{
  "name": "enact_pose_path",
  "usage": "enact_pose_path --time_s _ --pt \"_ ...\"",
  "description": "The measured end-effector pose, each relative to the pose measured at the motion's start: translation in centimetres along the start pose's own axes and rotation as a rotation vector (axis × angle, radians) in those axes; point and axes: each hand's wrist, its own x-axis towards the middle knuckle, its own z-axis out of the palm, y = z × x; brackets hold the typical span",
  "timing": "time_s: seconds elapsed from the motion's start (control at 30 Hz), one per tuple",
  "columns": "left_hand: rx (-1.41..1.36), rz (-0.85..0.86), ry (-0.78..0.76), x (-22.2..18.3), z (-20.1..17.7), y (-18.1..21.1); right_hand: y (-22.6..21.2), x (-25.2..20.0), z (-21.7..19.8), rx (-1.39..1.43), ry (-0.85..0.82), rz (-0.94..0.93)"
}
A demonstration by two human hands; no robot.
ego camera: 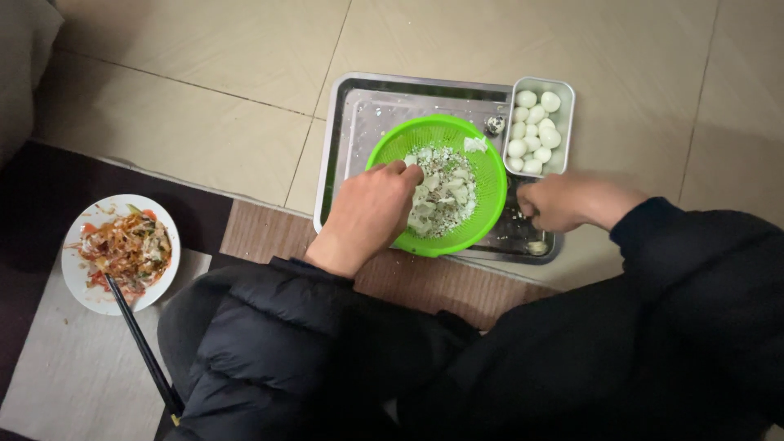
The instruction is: Peeling small quail eggs and placing them into a container
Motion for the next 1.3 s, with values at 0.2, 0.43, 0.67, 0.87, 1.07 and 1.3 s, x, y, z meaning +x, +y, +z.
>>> enact_pose_path --time_s 0.2,0.43,0.67,0.87,1.07,1.3 --pt "-0.021 -0.005 -0.037 -0.5 -1.4 0.5 -1.8 -1.3 0.4 -0.012 -0.069 -0.054" --pt "-0.036 -0.002 -0.032 -0.6 -1.0 0.6 -3.6 -1.3 0.7 0.044 -0.106 -0.131" --pt "0.006 -0.023 -0.027 -0.7 -0.7 0.8 -3.4 0.2 1.6 0.347 -0.211 -0.19" --pt "-0.02 -0.023 -0.053 -0.6 -1.0 0.9 -3.6 0.2 2.0 0.353 -0.236 -0.181" --pt "-0.046 -0.005 -0.03 -0.6 -1.7 1.0 -1.3 -2.4 -1.5 0.366 -0.101 -0.214" --pt "-0.138 0.048 0.02 -0.7 -4.4 1.7 -3.8 -11.3 -7.2 0.765 0.119 -0.213"
